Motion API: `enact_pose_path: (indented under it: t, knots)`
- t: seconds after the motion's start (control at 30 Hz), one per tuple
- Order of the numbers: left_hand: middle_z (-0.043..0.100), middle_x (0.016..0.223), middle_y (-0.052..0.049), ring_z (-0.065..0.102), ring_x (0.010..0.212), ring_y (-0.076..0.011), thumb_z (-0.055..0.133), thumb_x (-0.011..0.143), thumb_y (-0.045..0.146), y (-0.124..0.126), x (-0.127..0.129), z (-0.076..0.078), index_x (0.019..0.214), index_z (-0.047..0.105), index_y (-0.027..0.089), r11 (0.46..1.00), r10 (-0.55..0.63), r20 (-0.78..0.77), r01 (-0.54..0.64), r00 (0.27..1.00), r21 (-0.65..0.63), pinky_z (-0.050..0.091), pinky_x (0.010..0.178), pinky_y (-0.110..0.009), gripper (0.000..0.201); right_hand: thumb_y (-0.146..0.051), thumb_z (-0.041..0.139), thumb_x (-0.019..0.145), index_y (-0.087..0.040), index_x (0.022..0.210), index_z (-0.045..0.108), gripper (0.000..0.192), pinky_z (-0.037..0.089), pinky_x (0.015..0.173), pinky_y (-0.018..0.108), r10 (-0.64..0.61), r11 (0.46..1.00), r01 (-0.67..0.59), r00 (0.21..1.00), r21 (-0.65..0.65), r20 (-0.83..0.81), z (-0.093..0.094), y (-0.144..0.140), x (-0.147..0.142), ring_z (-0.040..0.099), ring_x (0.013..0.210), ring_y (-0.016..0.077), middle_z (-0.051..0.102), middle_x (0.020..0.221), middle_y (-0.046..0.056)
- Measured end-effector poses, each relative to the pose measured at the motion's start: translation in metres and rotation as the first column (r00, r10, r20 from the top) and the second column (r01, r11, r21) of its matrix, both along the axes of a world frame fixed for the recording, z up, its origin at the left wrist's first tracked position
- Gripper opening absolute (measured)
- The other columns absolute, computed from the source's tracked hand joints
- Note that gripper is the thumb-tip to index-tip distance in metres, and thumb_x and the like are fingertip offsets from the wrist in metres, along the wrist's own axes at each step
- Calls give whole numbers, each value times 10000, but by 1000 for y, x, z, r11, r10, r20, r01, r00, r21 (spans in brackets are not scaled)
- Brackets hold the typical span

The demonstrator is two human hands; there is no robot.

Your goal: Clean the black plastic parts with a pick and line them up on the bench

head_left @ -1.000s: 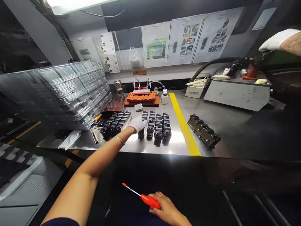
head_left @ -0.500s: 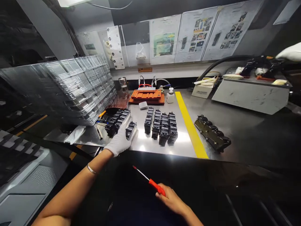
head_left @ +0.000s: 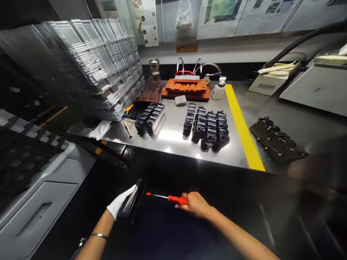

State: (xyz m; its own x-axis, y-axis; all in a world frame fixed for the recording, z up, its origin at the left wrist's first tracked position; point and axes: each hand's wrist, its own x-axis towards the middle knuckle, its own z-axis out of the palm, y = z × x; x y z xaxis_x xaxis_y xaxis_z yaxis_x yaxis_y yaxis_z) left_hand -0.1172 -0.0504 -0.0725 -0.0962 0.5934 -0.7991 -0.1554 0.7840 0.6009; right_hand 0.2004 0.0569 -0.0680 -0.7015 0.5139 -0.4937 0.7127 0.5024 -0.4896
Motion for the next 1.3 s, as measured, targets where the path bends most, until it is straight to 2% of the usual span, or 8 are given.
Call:
enact_pose_path:
  t: [0.17,0.33,0.47,0.57,0.77,0.93,1.13,1.3]
  knots:
    - [756,919,-135,705,957,-313,492,772,684,12,-20,-10,959,697,148,996,67,-131,-58,989,71,559,897,-446,604,-725,463,828,-206,833,648,550,299,553,247,99,991,-101,995,-85,-28,8,0,-20,605,627,179,642,669,33]
    - [700,1158,-94,636,1112,-291,688,693,546,20,-37,-11,1153,613,196,977,-33,-280,90,959,193,501,961,-417,582,-685,407,878,-208,851,620,523,293,545,242,-146,988,148,989,-50,32,1,8,-16,574,609,160,613,661,16]
    - [669,1210,-112,460,1314,-350,781,596,373,21,-37,-11,969,670,229,952,-65,-477,198,876,234,294,1116,-514,416,-707,424,855,-216,821,624,532,286,535,239,-117,985,115,993,-126,-8,0,11,-9,531,573,140,562,618,-9]
    - [670,1220,-68,348,1395,-320,745,624,321,18,-30,-10,821,697,260,926,-100,-540,276,836,256,170,1161,-536,212,-703,430,854,-215,811,634,531,286,537,237,-111,983,106,994,-148,-23,-1,11,-5,522,571,135,554,612,-12]
    - [711,1026,-70,628,1024,-273,748,588,521,22,-34,-5,1008,659,184,934,-64,-554,246,830,261,475,925,-405,545,-684,422,869,-216,812,632,517,295,547,243,-135,986,135,991,-101,7,-7,11,-2,547,573,148,589,627,3]
    - [667,876,-93,617,895,-269,587,702,648,38,-33,-20,860,596,139,979,98,-665,48,741,198,468,792,-379,533,-702,431,860,-218,844,632,525,304,549,239,-21,994,21,1000,-104,2,-2,-5,-14,599,601,163,628,646,12]
    - [666,850,-75,610,813,-232,646,704,545,53,6,-26,811,590,164,984,68,-672,60,738,166,455,738,-341,400,-723,379,869,-201,897,637,583,346,588,251,59,998,-58,997,-35,39,0,-18,-25,666,691,207,690,709,49]
    - [669,885,-99,607,835,-242,630,731,515,57,15,-25,848,589,156,986,32,-684,88,729,140,452,745,-349,379,-719,387,868,-197,921,642,584,365,599,257,70,998,-69,995,-14,66,-3,-19,-22,683,726,225,709,738,65]
